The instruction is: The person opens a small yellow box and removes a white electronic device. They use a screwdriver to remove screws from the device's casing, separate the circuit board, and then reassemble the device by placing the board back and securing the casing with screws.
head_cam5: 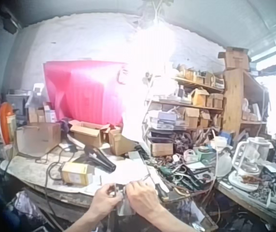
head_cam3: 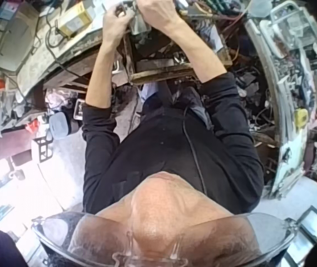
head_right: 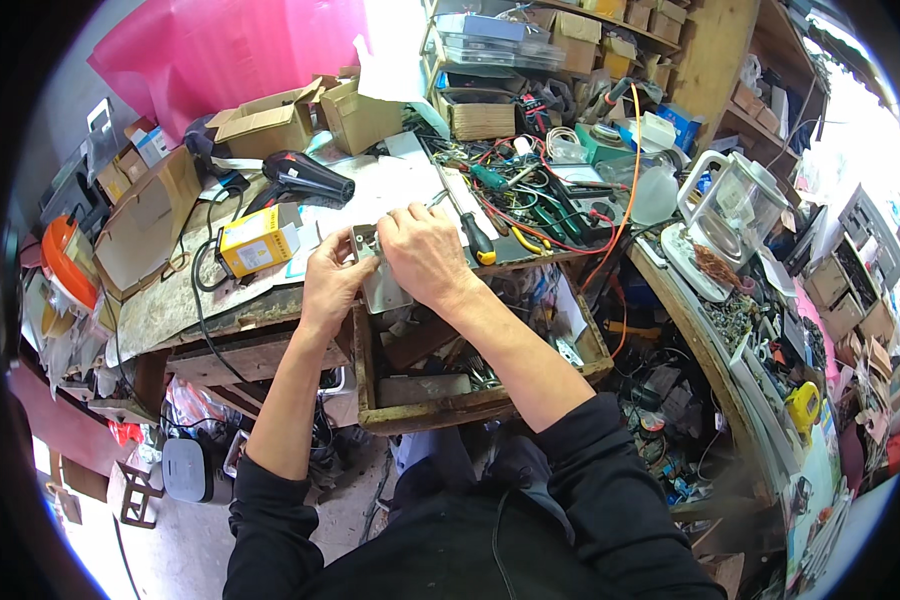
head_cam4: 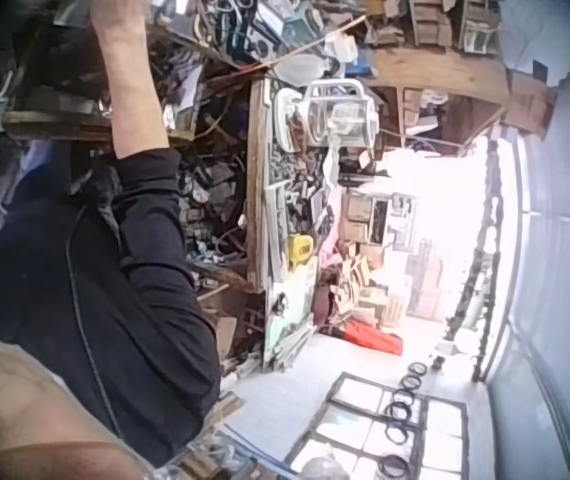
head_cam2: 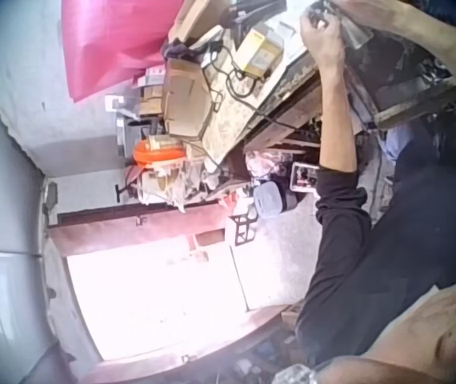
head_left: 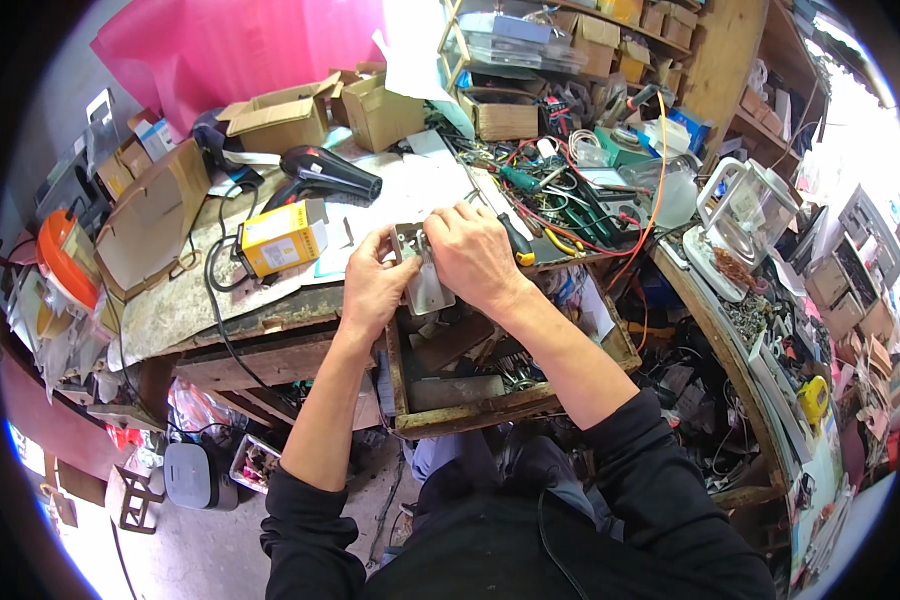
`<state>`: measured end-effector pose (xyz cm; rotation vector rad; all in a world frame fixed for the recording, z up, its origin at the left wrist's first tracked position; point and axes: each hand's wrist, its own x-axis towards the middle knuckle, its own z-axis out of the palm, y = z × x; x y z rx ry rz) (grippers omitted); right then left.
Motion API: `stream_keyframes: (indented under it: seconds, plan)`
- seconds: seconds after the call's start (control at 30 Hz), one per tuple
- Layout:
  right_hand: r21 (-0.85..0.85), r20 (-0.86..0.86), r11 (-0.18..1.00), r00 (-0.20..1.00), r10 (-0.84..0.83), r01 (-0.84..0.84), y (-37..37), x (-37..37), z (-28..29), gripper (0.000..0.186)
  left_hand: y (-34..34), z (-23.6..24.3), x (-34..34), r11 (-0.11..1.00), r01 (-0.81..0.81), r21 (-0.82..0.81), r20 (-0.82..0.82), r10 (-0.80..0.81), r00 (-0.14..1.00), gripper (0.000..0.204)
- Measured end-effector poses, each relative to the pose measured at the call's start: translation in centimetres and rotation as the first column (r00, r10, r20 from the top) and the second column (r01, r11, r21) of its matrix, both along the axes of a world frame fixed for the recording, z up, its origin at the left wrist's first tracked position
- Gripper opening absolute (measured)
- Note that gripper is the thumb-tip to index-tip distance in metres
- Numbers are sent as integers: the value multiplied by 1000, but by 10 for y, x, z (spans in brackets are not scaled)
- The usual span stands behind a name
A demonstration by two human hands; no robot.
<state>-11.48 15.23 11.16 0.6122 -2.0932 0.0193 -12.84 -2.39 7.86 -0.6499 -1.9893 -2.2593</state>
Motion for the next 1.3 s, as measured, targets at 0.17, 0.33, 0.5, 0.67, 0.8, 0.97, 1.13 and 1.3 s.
stream_keyframes:
  seconds: [0.17,0.33,0.5,0.67,0.8,0.97,1.13,1.3]
  plan:
    - [-173,75,981,991,108,-93,4,0,-2,9,1,-7,-5,996,19,86,35,-22,999,48]
    - [-265,60,953,984,169,-148,6,4,0,7,2,-4,-5,993,41,114,39,-45,998,45]
    - [-268,70,951,981,181,-156,5,5,-2,13,4,-6,-5,994,17,111,30,-20,999,43]
    - [-317,119,927,962,247,-199,10,12,-1,22,4,-10,-6,992,15,123,31,-19,999,45]
    - [-334,113,919,959,259,-209,12,12,-2,25,4,-8,-4,990,37,136,20,-40,999,49]
    - [-418,168,882,936,309,-216,14,11,-3,27,2,-8,0,988,65,137,-11,-65,998,56]
    - [-532,174,807,899,402,-258,22,6,-7,27,-2,-2,8,974,169,152,-41,-165,985,70]
    - [-694,242,688,830,502,-214,20,3,-10,27,-8,-2,9,977,172,127,-8,-173,985,73]
